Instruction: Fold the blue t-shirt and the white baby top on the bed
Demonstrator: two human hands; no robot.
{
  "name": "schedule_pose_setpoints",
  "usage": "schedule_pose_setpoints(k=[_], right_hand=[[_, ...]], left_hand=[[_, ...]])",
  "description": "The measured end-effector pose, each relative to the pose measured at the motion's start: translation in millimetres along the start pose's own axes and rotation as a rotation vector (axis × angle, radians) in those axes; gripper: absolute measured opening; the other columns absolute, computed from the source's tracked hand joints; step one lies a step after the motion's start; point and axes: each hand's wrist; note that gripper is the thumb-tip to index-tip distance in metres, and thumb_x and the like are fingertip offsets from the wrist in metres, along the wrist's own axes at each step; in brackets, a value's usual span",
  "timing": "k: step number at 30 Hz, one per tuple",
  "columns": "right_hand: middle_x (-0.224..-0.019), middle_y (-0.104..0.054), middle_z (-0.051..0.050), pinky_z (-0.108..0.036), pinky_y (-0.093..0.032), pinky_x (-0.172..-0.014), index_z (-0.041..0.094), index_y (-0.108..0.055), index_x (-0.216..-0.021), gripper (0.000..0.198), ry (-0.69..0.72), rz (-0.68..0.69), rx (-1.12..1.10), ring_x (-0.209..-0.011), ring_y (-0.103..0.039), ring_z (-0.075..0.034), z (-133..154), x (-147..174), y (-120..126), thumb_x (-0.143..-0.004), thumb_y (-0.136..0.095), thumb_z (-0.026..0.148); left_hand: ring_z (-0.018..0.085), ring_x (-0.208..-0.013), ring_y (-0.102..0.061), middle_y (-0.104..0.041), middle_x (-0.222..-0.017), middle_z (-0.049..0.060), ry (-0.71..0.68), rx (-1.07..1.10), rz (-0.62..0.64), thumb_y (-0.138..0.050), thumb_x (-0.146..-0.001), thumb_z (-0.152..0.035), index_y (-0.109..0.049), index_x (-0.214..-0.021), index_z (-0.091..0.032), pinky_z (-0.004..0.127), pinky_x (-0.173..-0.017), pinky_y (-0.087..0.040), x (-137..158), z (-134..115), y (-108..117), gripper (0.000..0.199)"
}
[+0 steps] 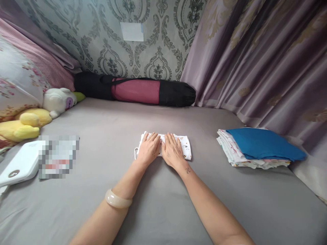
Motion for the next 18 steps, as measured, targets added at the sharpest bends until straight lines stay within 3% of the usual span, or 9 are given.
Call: schedule_pose_setpoints(k=[3,6,18], right_hand=[[-0.155,-0.031,-0.014,-0.045,-0.013,-0.118,0.004,-0.034,-0.147,0.056,-0.017,0.048,-0.012,-0.145,-0.022,-0.025,-1.6,-0.5,-1.5,-0.100,-0.022,0.031],[-0.155,-0.030,-0.014,-0.047,-0.013,-0.118,0.004,-0.033,-0.148,0.056,-0.017,0.071,-0.018,-0.145,-0.021,-0.025,-2.3,-0.9,-3.4,-0.100,-0.022,0.031],[-0.156,-0.029,-0.013,-0.044,-0.012,-0.118,0.005,-0.033,-0.148,0.056,-0.038,0.057,-0.024,-0.145,-0.020,-0.024,-3.0,0.2,-4.2,-0.100,-0.022,0.031]], left_hand=[[0.024,-0.127,-0.051,-0.059,-0.129,0.013,0.007,0.075,0.076,-0.030,-0.098,-0.024,-0.055,-0.118,-0.017,0.044,-0.108,-0.037,-0.7,-0.6,-6.4,0.033],[0.023,-0.126,-0.051,-0.057,-0.133,0.012,0.016,0.098,0.111,-0.028,-0.098,-0.025,-0.053,-0.120,-0.017,0.044,-0.107,-0.038,-0.9,1.3,-10.5,0.034],[0.023,-0.123,-0.054,-0.060,-0.128,0.012,-0.002,0.117,0.079,-0.029,-0.098,-0.025,-0.056,-0.117,-0.018,0.044,-0.104,-0.041,-1.7,1.6,-7.7,0.033]])
Point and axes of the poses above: each hand's wrist, its own x-axis away from the middle knuckle, its own y-axis out of the back of the hand, z = x × y
